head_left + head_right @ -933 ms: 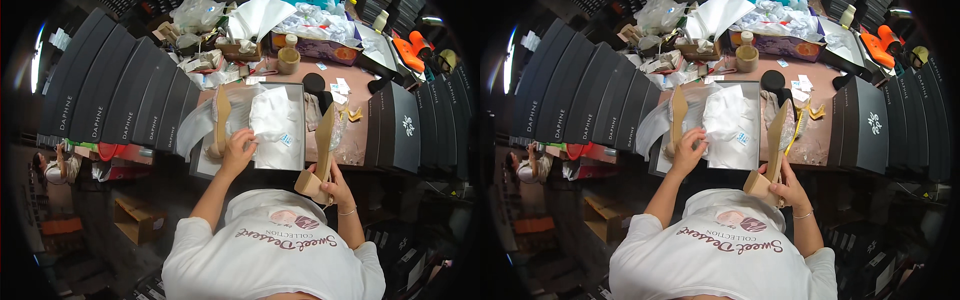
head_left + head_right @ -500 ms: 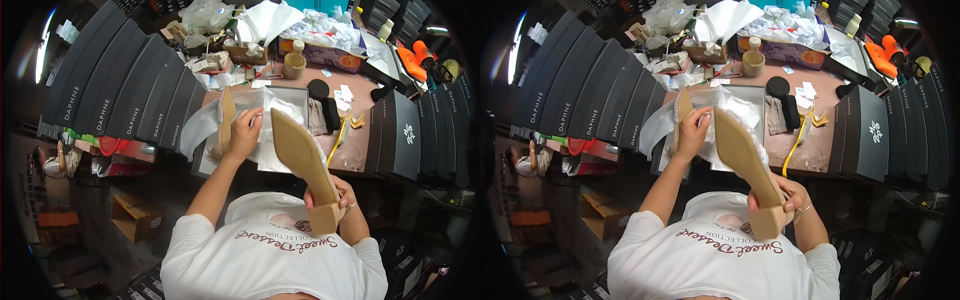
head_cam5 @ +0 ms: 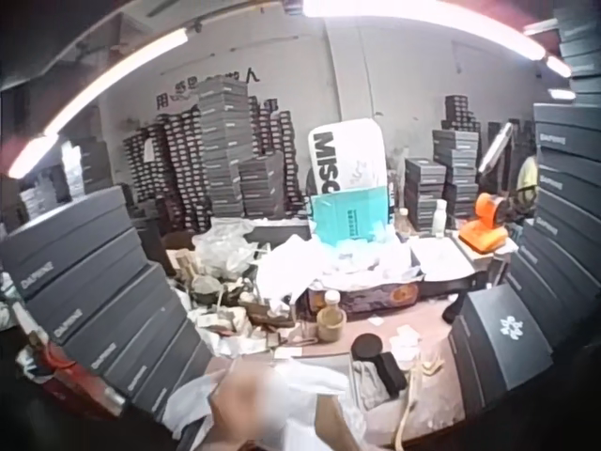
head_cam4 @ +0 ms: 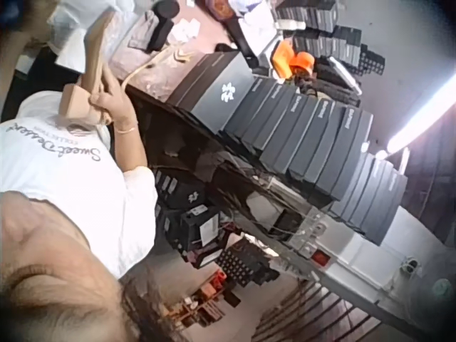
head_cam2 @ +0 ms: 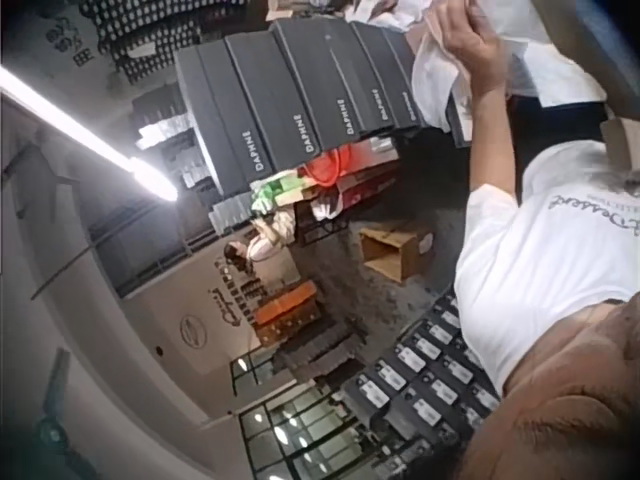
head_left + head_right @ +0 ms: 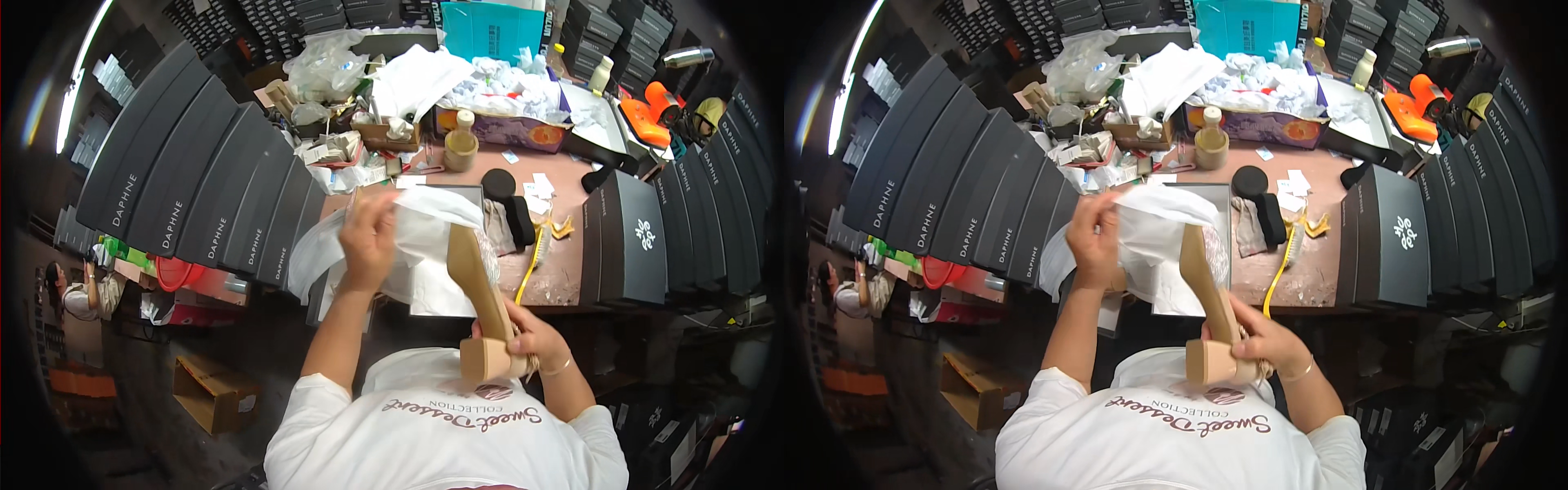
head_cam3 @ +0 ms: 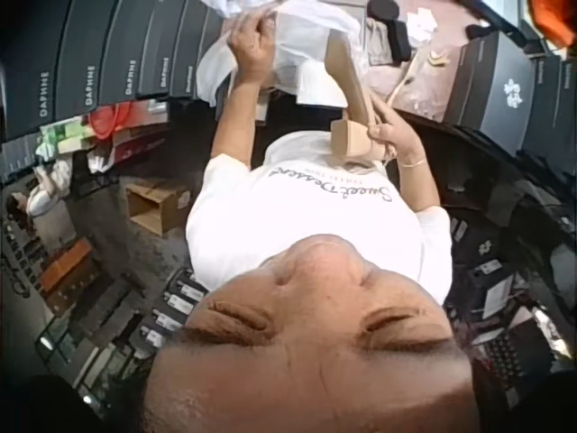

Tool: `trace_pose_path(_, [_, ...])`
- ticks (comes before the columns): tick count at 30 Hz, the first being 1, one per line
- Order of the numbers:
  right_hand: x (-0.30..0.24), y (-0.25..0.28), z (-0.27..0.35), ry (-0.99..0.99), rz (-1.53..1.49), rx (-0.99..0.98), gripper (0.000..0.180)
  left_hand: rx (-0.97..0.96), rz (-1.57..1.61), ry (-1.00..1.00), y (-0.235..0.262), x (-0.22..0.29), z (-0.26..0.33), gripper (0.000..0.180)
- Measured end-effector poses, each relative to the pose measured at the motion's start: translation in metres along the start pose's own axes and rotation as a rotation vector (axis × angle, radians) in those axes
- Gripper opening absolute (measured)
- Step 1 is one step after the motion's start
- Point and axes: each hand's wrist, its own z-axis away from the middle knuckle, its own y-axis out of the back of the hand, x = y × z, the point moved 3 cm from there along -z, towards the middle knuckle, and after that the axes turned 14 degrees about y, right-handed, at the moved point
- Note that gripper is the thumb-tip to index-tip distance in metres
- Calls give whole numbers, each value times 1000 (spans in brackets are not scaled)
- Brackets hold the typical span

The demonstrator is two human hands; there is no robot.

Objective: The person is preparing, cleaning, and packing shoes into their respective boxes in a manufacturing or warehouse setting.

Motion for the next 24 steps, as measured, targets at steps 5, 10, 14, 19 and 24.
trace_pose_path(5, [-21, -12, -10, 5, -168, -201, 103, -336, 32, -212, -23, 33, 4, 27])
trace_pose_path(10, [11, 30, -44, 111, -179, 231, 67, -191, 35, -74, -21, 44, -4, 18])
trace_pose_path(14, [38, 42, -35, 215, -659, 232, 62, -337, 47, 40, -49, 1, -6, 15])
trace_pose_path(19, [43, 46, -26, 202, -655, 100, 64, -359, -17, 45, -46, 8, 6, 15])
trace_pose_path(24, [40, 41, -24, 189, -673, 56, 61, -309, 96, -98, -35, 41, 20, 19])
